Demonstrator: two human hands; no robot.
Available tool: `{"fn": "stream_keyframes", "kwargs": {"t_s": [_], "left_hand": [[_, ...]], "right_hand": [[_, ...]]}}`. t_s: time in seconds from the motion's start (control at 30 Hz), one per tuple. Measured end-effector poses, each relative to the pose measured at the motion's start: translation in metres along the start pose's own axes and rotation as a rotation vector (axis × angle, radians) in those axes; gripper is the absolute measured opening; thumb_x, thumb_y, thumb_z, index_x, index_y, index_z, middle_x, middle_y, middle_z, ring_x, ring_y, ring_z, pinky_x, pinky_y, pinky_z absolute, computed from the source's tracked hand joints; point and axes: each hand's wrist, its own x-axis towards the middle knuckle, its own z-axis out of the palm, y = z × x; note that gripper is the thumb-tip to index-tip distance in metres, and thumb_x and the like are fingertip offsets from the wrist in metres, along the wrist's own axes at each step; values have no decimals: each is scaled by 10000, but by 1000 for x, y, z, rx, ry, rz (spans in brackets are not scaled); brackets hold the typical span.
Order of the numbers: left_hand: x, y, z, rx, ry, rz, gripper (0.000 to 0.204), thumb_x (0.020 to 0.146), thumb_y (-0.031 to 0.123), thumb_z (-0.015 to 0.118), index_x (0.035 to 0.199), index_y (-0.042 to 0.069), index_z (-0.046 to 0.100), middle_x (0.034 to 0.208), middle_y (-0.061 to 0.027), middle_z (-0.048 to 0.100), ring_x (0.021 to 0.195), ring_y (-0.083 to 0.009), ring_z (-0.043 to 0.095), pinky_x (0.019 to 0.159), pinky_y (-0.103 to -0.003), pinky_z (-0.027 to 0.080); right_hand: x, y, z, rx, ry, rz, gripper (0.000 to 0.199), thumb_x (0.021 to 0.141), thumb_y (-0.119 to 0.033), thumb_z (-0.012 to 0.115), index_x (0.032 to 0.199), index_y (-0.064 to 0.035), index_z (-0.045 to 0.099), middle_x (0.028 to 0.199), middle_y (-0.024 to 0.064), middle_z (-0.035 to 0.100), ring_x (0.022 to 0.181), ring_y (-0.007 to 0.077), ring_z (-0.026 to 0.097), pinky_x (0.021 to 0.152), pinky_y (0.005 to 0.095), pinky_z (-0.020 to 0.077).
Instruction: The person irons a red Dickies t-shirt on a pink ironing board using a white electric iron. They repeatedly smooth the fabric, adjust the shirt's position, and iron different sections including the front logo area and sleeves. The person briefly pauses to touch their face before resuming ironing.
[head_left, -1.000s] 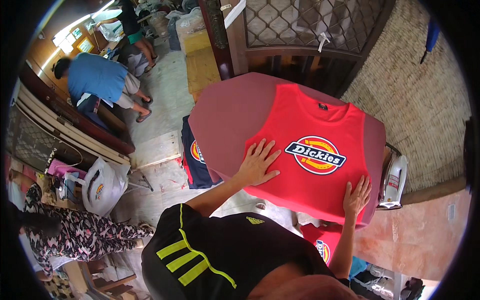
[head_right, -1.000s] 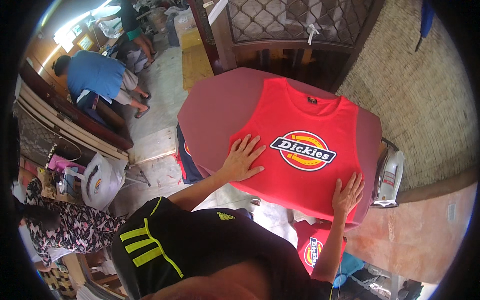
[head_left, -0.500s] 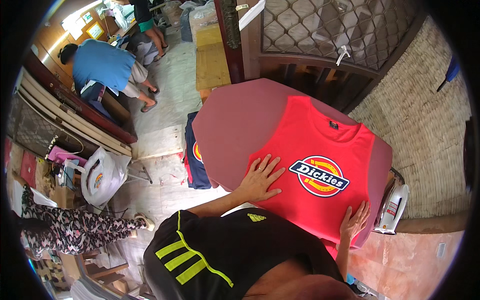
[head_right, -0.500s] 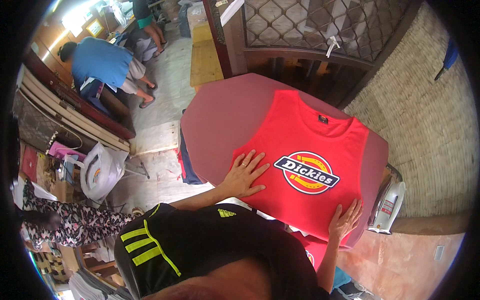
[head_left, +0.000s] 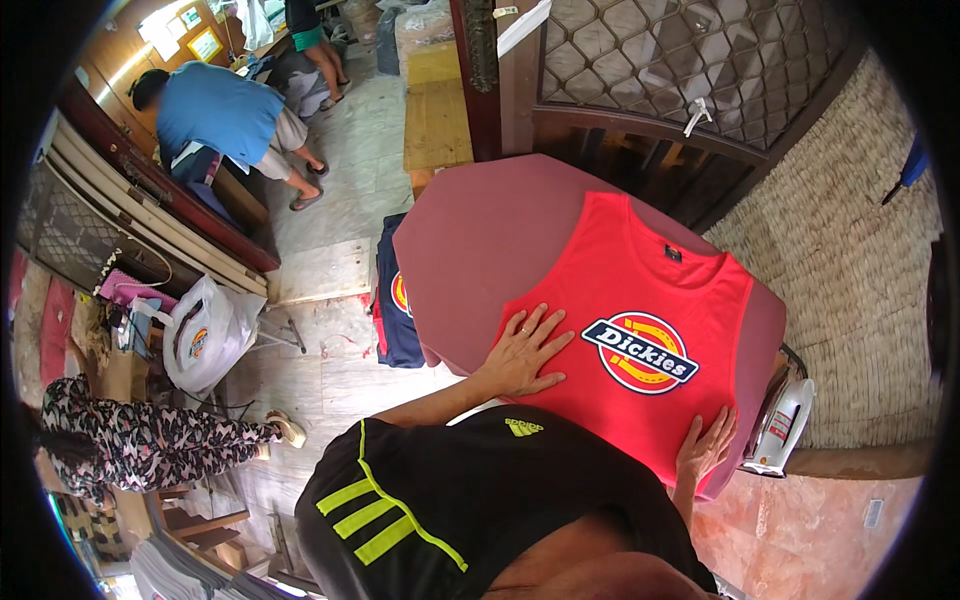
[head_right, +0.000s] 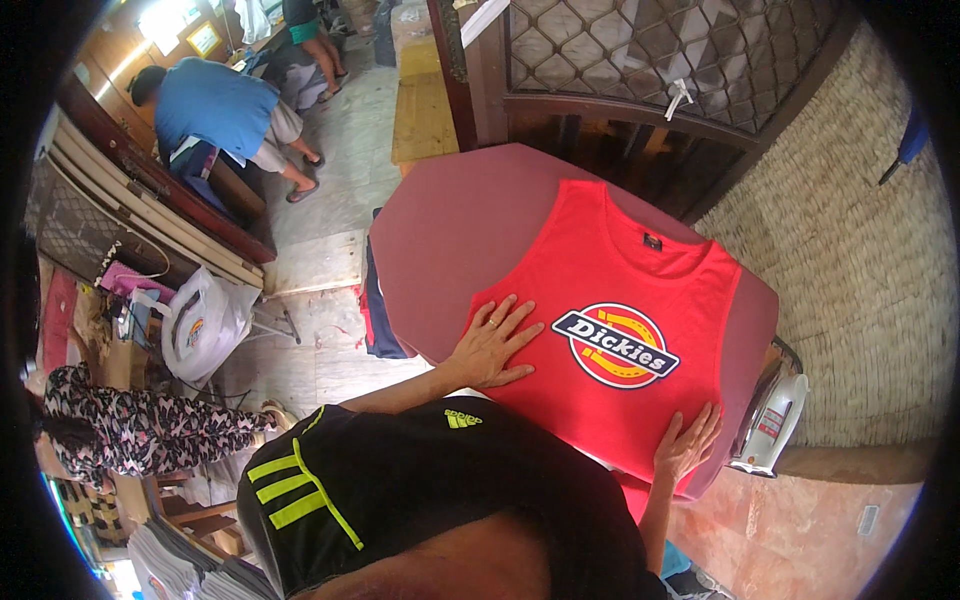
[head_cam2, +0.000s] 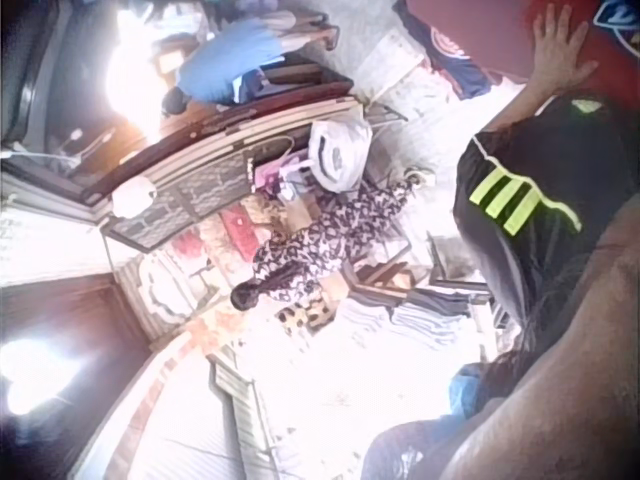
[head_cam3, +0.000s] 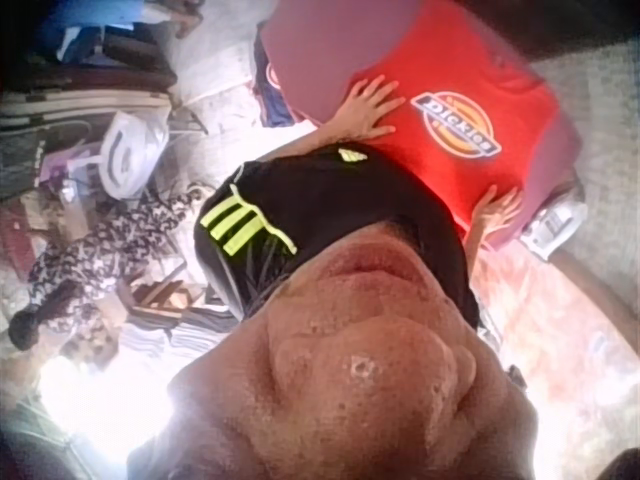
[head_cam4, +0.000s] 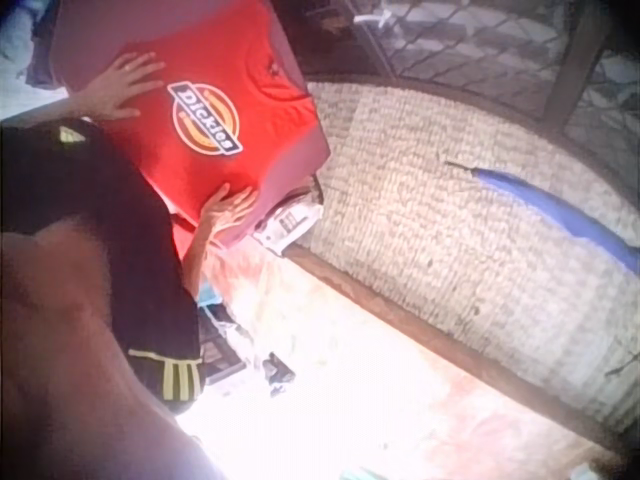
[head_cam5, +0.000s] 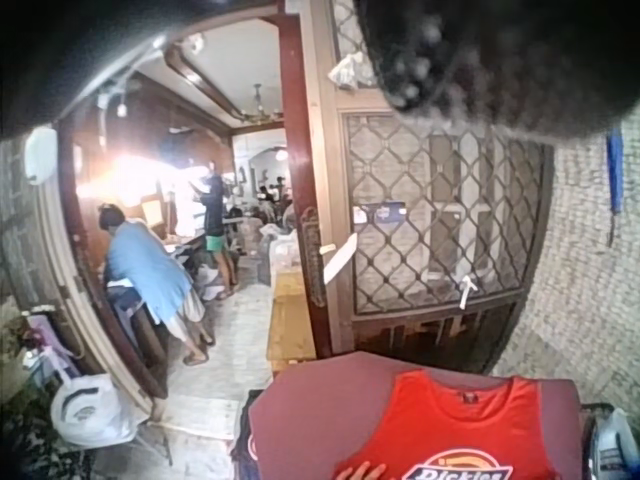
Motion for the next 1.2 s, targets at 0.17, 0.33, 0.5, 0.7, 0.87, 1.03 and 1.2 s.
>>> {"fn": "stream_keyframes", "kwargs": {"t_s": [0.17, 0.33, 0.5, 0.7, 0.87, 1.03, 1.2], "left_hand": [[1, -1, 0, -9, -8, -1, 730, 932, 588, 541, 1507, 153, 429, 1626, -164, 236, 1498, -418, 188, 1178, -597, 179], [1, -1, 1, -12, -5, -5, 729, 930, 588, 545, 1505, 154, 433, 1626, -163, 239, 1502, -414, 179, 1178, -597, 181], [3, 0, 1, -31, -12, -6, 731, 925, 584, 551, 1506, 156, 432, 1625, -163, 242, 1505, -413, 171, 1179, -596, 176], [1, -1, 2, -12, -21, -18, 734, 922, 583, 552, 1507, 157, 431, 1630, -159, 230, 1507, -409, 166, 1179, -597, 167], [1, -3, 3, -16, -20, 2, 729, 936, 584, 527, 1509, 143, 428, 1627, -171, 227, 1511, -417, 147, 1179, -604, 168], [3, -4, 2, -21, -25, 5, 731, 939, 584, 522, 1514, 145, 418, 1628, -169, 223, 1511, -417, 146, 1181, -604, 165], [0, -3, 5, -5, -31, -12, 741, 922, 607, 533, 1509, 168, 428, 1635, -156, 216, 1511, -400, 154, 1175, -600, 164]], "right_hand": [[-1, 3, 1, 29, 15, -16, 651, 1008, -486, 476, 1553, -152, 351, 1635, 50, 297, 1503, 325, 251, 1138, 606, 255], [0, 2, 3, 41, 45, -43, 638, 1011, -468, 482, 1545, -138, 364, 1629, 66, 308, 1499, 328, 262, 1138, 593, 262], [-1, 1, 1, 23, 26, -22, 643, 1010, -471, 489, 1546, -140, 363, 1627, 66, 312, 1498, 328, 265, 1145, 582, 256], [0, 8, 7, 4, 41, -36, 641, 1010, -467, 494, 1546, -141, 361, 1626, 66, 314, 1500, 326, 262, 1152, 568, 258], [0, 1, 0, 36, 35, -37, 639, 1011, -466, 493, 1544, -138, 365, 1625, 69, 316, 1500, 329, 261, 1149, 572, 262], [-1, 1, 1, 35, 35, -27, 640, 1009, -468, 495, 1543, -138, 368, 1620, 77, 325, 1498, 333, 266, 1143, 588, 261], [0, 5, 5, 39, 54, -49, 641, 1007, -464, 500, 1541, -134, 370, 1616, 83, 332, 1493, 340, 271, 1140, 584, 264]]}}
